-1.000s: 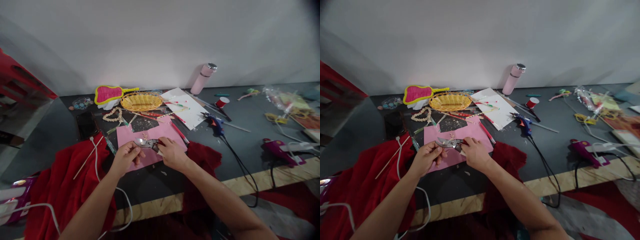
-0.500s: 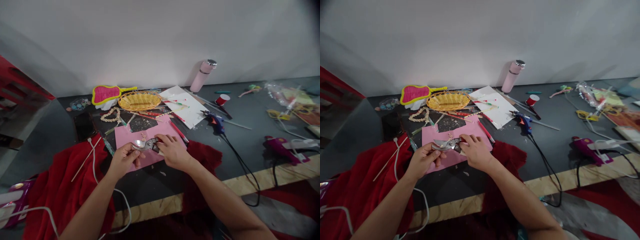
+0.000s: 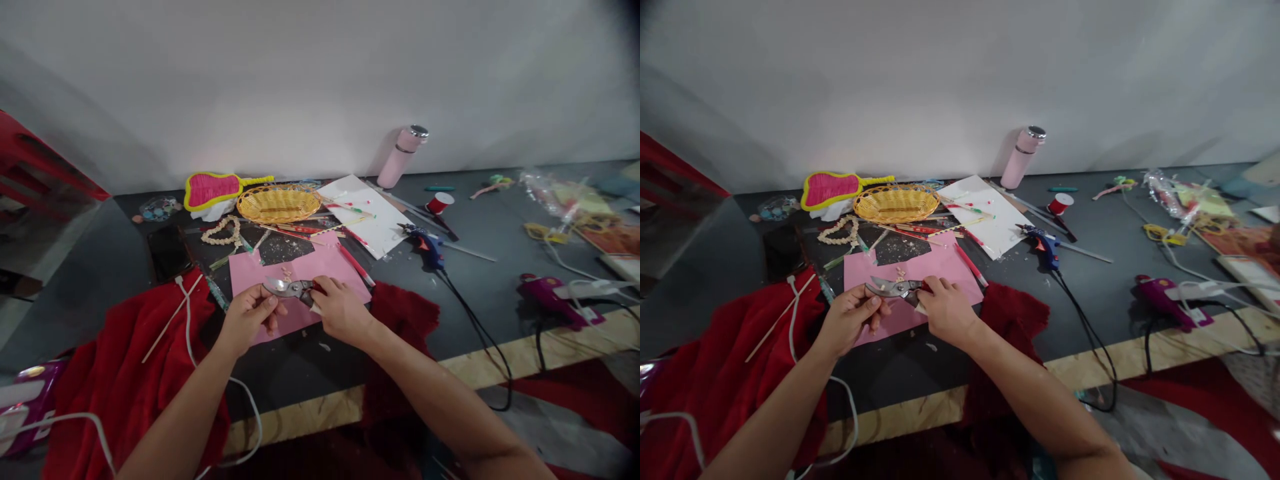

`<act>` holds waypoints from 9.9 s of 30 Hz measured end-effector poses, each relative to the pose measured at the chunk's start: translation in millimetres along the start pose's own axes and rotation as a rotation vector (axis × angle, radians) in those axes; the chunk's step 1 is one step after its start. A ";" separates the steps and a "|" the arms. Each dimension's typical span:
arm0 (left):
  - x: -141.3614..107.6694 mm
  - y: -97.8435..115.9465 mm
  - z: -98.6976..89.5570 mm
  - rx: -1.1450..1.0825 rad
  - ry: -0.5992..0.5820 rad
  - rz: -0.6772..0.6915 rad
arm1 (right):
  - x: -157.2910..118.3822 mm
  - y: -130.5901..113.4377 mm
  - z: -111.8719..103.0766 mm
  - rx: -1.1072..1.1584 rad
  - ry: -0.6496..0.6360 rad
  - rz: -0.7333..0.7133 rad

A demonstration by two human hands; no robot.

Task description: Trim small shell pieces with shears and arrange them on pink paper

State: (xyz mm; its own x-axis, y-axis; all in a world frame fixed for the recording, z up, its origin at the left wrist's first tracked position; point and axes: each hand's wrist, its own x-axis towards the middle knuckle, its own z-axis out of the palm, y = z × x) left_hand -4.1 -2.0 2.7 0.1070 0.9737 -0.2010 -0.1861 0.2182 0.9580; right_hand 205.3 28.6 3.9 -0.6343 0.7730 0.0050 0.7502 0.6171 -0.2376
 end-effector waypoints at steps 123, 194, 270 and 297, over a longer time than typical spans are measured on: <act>-1.0 -1.4 2.7 0.142 0.050 0.121 | -5.1 7.2 -5.7 0.119 0.006 -0.088; 9.1 -0.4 0.6 0.009 0.169 -0.005 | -1.0 108.7 -12.3 -0.063 0.426 0.698; 15.0 -19.4 -8.7 0.602 0.284 0.382 | 41.2 9.0 29.5 0.150 0.281 -0.198; 12.5 -16.2 -6.8 0.615 0.325 0.395 | 49.0 7.7 28.3 0.129 0.242 -0.113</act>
State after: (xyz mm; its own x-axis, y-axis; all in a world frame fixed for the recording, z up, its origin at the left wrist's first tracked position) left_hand -6.4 7.0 -16.7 -0.1614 0.9626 0.2177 0.4316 -0.1295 0.8927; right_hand 174.7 67.0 -25.2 -0.6377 0.7230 0.2659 0.6377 0.6891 -0.3442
